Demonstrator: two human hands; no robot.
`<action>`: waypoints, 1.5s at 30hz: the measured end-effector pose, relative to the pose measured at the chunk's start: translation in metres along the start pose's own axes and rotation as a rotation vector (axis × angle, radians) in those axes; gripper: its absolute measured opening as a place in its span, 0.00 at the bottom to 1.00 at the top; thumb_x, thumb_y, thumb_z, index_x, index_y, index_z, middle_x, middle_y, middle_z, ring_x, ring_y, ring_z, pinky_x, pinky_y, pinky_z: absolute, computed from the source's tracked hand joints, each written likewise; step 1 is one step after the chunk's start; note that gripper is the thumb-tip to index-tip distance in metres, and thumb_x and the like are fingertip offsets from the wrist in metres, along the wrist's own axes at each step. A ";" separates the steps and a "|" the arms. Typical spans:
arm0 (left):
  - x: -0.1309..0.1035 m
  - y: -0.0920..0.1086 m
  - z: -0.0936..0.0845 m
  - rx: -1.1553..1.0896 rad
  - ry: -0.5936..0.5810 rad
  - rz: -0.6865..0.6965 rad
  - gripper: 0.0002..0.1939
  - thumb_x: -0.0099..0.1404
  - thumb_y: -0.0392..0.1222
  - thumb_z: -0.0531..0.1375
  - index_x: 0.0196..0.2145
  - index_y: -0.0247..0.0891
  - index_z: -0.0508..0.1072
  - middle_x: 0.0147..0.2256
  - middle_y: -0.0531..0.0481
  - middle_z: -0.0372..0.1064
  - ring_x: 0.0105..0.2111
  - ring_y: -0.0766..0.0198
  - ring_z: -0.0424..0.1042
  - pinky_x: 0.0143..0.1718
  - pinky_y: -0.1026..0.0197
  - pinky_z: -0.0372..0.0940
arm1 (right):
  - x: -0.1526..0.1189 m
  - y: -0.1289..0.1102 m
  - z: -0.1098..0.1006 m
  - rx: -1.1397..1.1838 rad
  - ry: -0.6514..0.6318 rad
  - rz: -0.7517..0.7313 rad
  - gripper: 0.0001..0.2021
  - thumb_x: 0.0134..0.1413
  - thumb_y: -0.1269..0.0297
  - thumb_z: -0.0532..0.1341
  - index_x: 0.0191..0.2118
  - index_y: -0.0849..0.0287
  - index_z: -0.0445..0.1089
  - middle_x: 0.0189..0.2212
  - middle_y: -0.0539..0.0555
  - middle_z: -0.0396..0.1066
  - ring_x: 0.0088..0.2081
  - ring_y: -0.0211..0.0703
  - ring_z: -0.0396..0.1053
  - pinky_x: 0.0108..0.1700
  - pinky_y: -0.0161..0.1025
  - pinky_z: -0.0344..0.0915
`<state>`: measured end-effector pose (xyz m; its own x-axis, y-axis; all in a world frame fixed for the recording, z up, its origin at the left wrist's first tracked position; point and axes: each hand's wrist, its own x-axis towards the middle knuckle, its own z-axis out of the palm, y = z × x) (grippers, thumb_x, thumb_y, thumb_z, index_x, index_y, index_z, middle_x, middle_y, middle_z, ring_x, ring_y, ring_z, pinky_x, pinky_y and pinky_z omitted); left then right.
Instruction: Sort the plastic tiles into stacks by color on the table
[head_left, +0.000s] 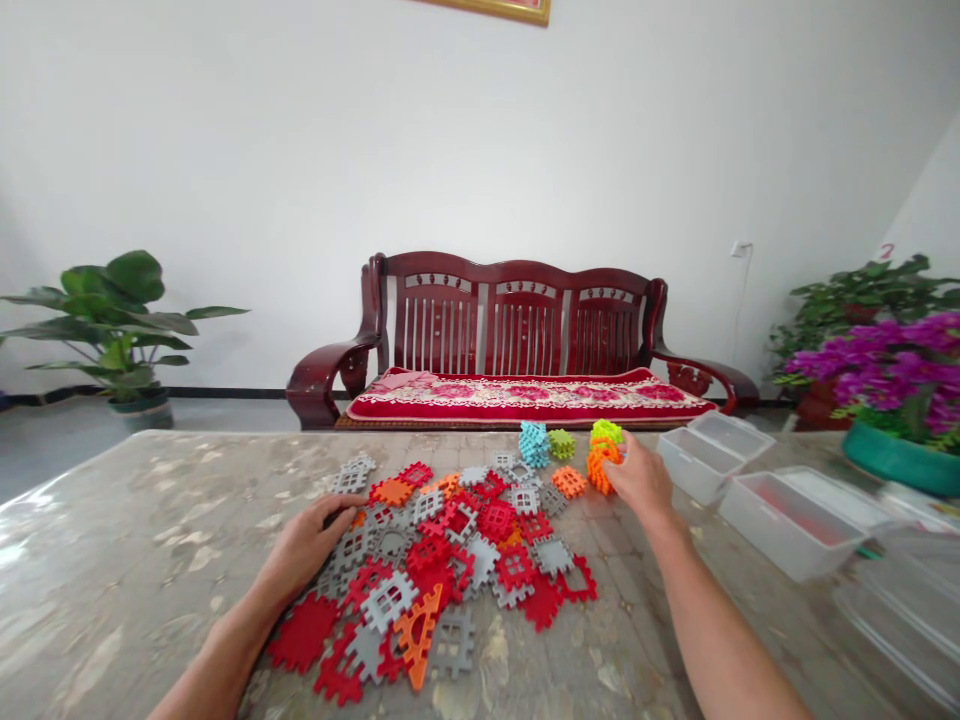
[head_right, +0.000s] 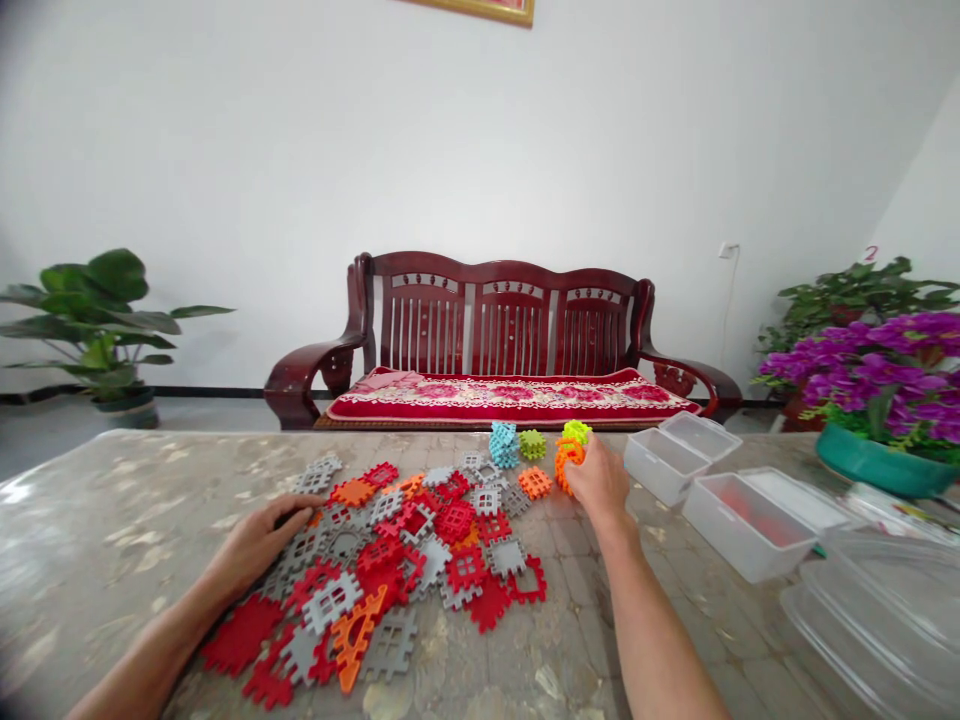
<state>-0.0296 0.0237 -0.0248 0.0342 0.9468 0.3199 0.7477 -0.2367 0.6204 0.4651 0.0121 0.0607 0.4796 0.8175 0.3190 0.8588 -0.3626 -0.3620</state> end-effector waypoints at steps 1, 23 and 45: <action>0.000 0.000 0.000 0.003 0.000 -0.002 0.22 0.61 0.56 0.53 0.42 0.43 0.80 0.45 0.47 0.79 0.47 0.52 0.76 0.53 0.53 0.67 | 0.002 0.003 -0.002 -0.011 -0.006 0.012 0.29 0.52 0.62 0.59 0.62 0.56 0.62 0.49 0.57 0.75 0.50 0.54 0.72 0.49 0.43 0.66; -0.002 0.006 -0.002 -0.031 0.015 -0.008 0.22 0.59 0.57 0.54 0.41 0.43 0.81 0.44 0.48 0.80 0.47 0.53 0.76 0.53 0.54 0.67 | 0.010 0.015 0.010 0.020 -0.144 0.052 0.33 0.53 0.60 0.60 0.65 0.56 0.57 0.50 0.60 0.75 0.49 0.55 0.74 0.46 0.45 0.67; -0.003 0.004 -0.002 -0.020 0.001 0.003 0.21 0.61 0.55 0.54 0.42 0.44 0.80 0.44 0.48 0.79 0.47 0.53 0.75 0.53 0.54 0.67 | 0.006 0.017 0.027 0.052 -0.084 0.052 0.37 0.50 0.57 0.61 0.66 0.53 0.53 0.52 0.61 0.73 0.48 0.55 0.74 0.45 0.46 0.67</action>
<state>-0.0285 0.0198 -0.0219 0.0360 0.9458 0.3227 0.7342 -0.2441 0.6335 0.4775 0.0233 0.0328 0.5043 0.8336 0.2252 0.8218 -0.3832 -0.4217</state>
